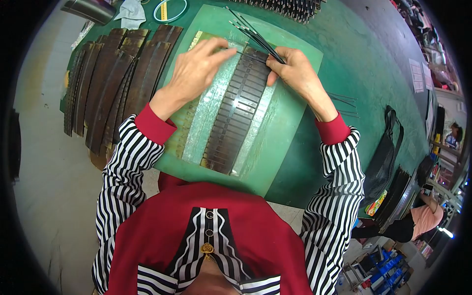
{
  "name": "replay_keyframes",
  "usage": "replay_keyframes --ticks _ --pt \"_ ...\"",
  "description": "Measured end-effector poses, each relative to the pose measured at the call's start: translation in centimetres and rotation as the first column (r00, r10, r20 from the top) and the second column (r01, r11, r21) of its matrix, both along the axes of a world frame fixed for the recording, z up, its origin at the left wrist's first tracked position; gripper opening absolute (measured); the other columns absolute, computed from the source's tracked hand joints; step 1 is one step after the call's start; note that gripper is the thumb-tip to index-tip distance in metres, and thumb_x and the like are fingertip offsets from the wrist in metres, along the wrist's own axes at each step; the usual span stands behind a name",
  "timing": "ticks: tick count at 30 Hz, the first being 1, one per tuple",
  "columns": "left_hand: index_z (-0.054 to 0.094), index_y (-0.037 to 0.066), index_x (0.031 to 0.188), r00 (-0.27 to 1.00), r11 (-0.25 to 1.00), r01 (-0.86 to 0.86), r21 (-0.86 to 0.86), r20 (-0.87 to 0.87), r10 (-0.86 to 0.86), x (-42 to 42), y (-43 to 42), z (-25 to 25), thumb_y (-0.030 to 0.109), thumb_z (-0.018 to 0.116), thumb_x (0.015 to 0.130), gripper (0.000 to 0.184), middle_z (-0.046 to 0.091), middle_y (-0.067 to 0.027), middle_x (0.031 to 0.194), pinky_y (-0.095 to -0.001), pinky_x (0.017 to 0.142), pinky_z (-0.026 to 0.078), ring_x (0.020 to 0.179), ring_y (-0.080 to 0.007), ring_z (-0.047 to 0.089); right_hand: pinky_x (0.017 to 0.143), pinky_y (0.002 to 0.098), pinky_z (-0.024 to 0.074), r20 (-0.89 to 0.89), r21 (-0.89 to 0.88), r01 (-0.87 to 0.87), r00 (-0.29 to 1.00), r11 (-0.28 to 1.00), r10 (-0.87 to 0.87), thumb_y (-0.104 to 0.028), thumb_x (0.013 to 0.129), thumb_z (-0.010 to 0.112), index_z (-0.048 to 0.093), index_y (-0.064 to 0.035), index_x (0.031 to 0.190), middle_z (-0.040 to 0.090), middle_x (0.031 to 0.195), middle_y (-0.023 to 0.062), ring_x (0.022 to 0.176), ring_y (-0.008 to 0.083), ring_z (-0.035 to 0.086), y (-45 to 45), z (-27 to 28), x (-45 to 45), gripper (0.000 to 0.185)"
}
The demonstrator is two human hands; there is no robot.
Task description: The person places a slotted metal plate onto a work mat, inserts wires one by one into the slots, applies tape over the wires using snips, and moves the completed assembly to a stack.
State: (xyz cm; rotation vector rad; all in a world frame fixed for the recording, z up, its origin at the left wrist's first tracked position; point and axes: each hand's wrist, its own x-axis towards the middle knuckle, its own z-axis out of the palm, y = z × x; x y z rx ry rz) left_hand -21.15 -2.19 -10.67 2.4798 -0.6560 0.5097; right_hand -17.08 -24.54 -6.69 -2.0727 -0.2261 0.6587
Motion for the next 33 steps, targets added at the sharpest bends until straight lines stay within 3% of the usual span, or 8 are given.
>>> replay_keyframes --ticks 12,15,16,19,24,30,32,33 --pt "0.059 0.004 0.099 0.996 0.975 0.013 0.223 0.081 -0.032 -0.4 -0.6 0.1 0.0 0.057 0.066 0.033 0.053 -0.0054 0.097 -0.0288 0.053 0.05 0.08 -0.021 0.053 0.043 0.0206 0.0322 0.088 -0.164 0.064 0.995 0.984 -0.05 -0.015 0.085 0.056 0.057 -0.0042 0.076 0.057 0.058 0.0032 0.046 0.0064 0.044 -4.7 0.7 -1.5 0.014" --pt "0.058 0.004 0.099 0.996 0.975 0.01 0.221 0.079 -0.028 -0.6 -0.5 0.0 0.0 0.057 0.065 0.034 0.053 -0.0058 0.098 -0.0288 0.053 0.05 0.081 -0.0212 0.053 0.047 0.0226 0.0362 0.881 -0.29 0.032 0.398 0.957 0.254 -0.012 0.086 0.053 0.058 -0.0026 0.087 0.056 0.06 0.0044 0.05 0.0086 0.047 -5.6 1.2 -1.9 0.011" --pt "0.058 0.004 0.098 0.997 0.974 0.01 0.225 0.078 -0.028 -0.6 -0.5 0.1 0.0 0.057 0.065 0.033 0.053 -0.0059 0.098 -0.0289 0.054 0.05 0.081 -0.0214 0.053 0.047 0.0226 0.0362 0.883 -0.291 0.032 0.394 0.956 0.256 -0.012 0.086 0.053 0.058 -0.0026 0.087 0.056 0.06 0.0044 0.05 0.0086 0.047 -5.7 1.2 -2.4 0.011" --pt "0.058 0.004 0.098 0.997 0.974 0.024 0.226 0.071 -0.041 -0.6 -0.5 0.4 0.001 0.057 0.065 0.033 0.052 -0.0064 0.099 -0.0292 0.054 0.051 0.082 -0.0219 0.053 0.052 0.026 0.0397 0.454 -0.116 0.097 0.89 0.989 -0.034 -0.009 0.086 0.051 0.057 -0.0047 0.1 0.055 0.063 0.0076 0.055 0.0145 0.05 -2.3 2.8 -4.8 0.016" --pt "0.057 0.006 0.105 1.0 0.964 0.016 0.264 0.018 -0.021 -0.6 -0.4 0.5 0.0 0.056 0.068 0.037 0.052 -0.0042 0.102 -0.0305 0.055 0.05 0.084 -0.021 0.052 0.057 0.03 0.042 0.457 -0.517 0.074 0.866 0.853 0.202 -0.009 0.087 0.049 0.055 -0.0071 0.109 0.057 0.072 0.0114 0.059 0.0191 0.051 -2.3 3.2 -3.3 0.022" --pt "0.056 0.007 0.109 1.0 0.953 0.002 0.302 0.008 -0.005 -0.8 -0.6 0.5 0.0 0.056 0.07 0.039 0.051 -0.0033 0.103 -0.0319 0.056 0.049 0.084 -0.0207 0.051 0.068 0.0286 0.0482 0.962 -0.27 0.737 0.228 0.62 0.148 -0.007 0.088 0.046 0.057 -0.0087 0.112 0.065 0.093 0.0114 0.076 0.0184 0.062 -17.5 6.8 -0.7 0.027" --pt "0.056 0.007 0.109 1.0 0.948 0.0 0.318 -0.019 0.006 -0.8 -0.7 0.6 0.0 0.056 0.07 0.04 0.051 -0.0034 0.103 -0.0321 0.056 0.049 0.084 -0.0208 0.051 0.067 0.0255 0.0484 0.973 0.011 0.705 -0.171 0.709 0.154 -0.001 0.086 0.046 0.059 -0.0053 0.111 0.066 0.095 0.007 0.074 0.0148 0.061 -18.8 10.8 -2.0 0.029" --pt "0.056 0.007 0.11 0.999 0.945 0.001 0.326 -0.03 0.01 -0.8 -0.8 0.6 0.0 0.056 0.069 0.041 0.051 -0.0035 0.103 -0.0322 0.056 0.049 0.084 -0.0209 0.051 0.067 0.0255 0.0484 0.973 0.013 0.706 -0.172 0.708 0.154 -0.001 0.086 0.046 0.059 -0.0053 0.111 0.066 0.095 0.007 0.074 0.0148 0.061 -19.0 10.8 -2.7 0.029"
